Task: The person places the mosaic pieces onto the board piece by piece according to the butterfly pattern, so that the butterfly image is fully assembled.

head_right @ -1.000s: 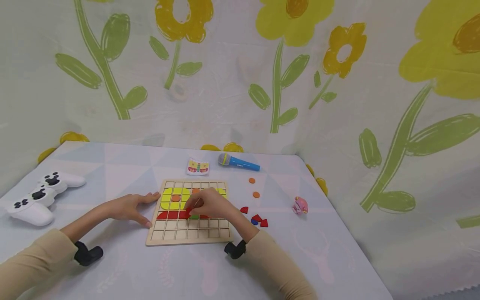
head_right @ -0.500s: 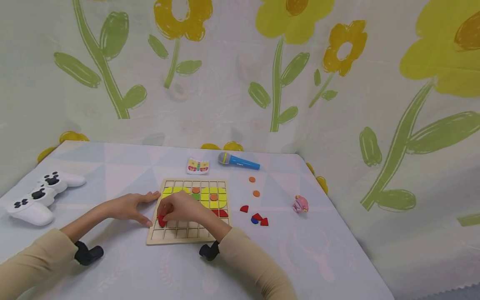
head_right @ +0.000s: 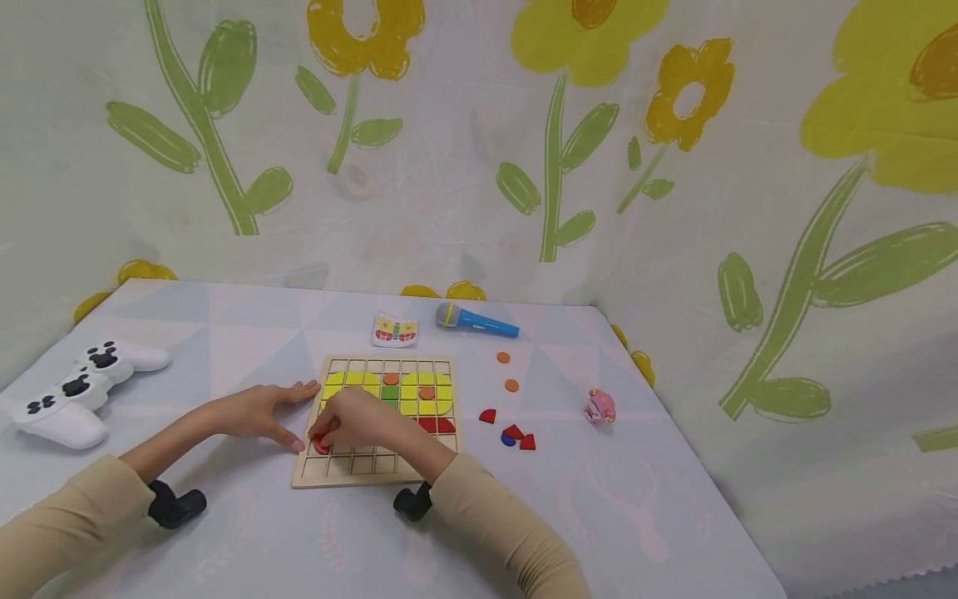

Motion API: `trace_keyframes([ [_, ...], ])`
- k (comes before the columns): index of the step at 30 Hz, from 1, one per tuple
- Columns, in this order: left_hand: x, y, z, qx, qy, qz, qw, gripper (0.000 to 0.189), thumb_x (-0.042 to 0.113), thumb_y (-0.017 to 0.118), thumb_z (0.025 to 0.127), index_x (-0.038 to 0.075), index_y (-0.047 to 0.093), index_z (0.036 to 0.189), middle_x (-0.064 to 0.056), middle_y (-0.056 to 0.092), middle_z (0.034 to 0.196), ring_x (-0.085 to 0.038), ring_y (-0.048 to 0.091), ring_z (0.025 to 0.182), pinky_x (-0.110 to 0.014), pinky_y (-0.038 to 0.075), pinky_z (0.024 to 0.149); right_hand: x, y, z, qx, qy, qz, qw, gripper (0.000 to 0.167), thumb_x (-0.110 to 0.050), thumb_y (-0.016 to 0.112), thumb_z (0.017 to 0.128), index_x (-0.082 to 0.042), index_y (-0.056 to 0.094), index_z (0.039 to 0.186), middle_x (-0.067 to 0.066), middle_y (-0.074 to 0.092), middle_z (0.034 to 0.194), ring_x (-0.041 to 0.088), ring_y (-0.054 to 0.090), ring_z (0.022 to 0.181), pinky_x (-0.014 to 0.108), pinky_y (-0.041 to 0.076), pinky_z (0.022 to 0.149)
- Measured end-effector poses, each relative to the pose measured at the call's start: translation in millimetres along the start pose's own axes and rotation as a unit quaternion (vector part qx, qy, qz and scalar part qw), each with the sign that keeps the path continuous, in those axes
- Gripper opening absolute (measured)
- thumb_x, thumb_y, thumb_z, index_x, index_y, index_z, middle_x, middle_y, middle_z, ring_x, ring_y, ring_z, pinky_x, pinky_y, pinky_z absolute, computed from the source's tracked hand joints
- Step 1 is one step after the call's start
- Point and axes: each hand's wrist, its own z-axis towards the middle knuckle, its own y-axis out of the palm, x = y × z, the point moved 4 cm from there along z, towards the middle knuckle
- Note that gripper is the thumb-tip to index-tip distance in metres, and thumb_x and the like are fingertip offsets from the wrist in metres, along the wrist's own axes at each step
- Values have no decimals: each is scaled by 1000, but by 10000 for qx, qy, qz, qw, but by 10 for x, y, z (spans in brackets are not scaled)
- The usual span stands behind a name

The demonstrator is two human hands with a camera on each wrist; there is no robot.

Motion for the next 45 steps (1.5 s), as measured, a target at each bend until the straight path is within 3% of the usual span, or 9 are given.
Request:
trace_keyframes([
  [9,-7,1,-3,28,-14,8,10000,104,41,86,68,-2,34,147,-28,29,150,-49,23,137,-64,25,104,30,-18,-95,90,196,-100,9997,23,-9,76,84,-11,75,107,-10,71,88,-1,56,73,8,45,68],
  [17,10,14,10,64,-131,83,9999,104,41,86,66,-2,36,146,-30,30,149,-48,25,137,-63,25,106,197,-183,-440,539,343,99,9979,23,-15,76,84,-11,75,106,-7,71,94,1,58,79,12,47,69],
  [26,2,15,9,63,-191,88,9998,104,41,87,66,-2,35,146,-31,30,148,-49,25,137,-63,25,105,700,-476,-923,1178,792,259,9895,21,-9,74,85,-5,73,106,5,72,101,16,63,88,25,53,76],
  [34,2,15,5,30,-225,85,9997,104,40,87,66,-2,35,147,-31,29,149,-50,24,137,-64,25,105,1209,-694,-1305,1400,1387,34,9804,22,-6,74,84,-3,73,106,6,71,101,21,63,89,25,53,69],
  [45,6,10,5,-1,-285,48,9996,105,40,87,66,-2,34,147,-31,28,149,-50,23,137,-63,25,105,1750,-823,-1542,1533,2408,-378,9576,22,-2,70,86,-4,72,108,14,68,110,31,59,97,38,53,80],
])
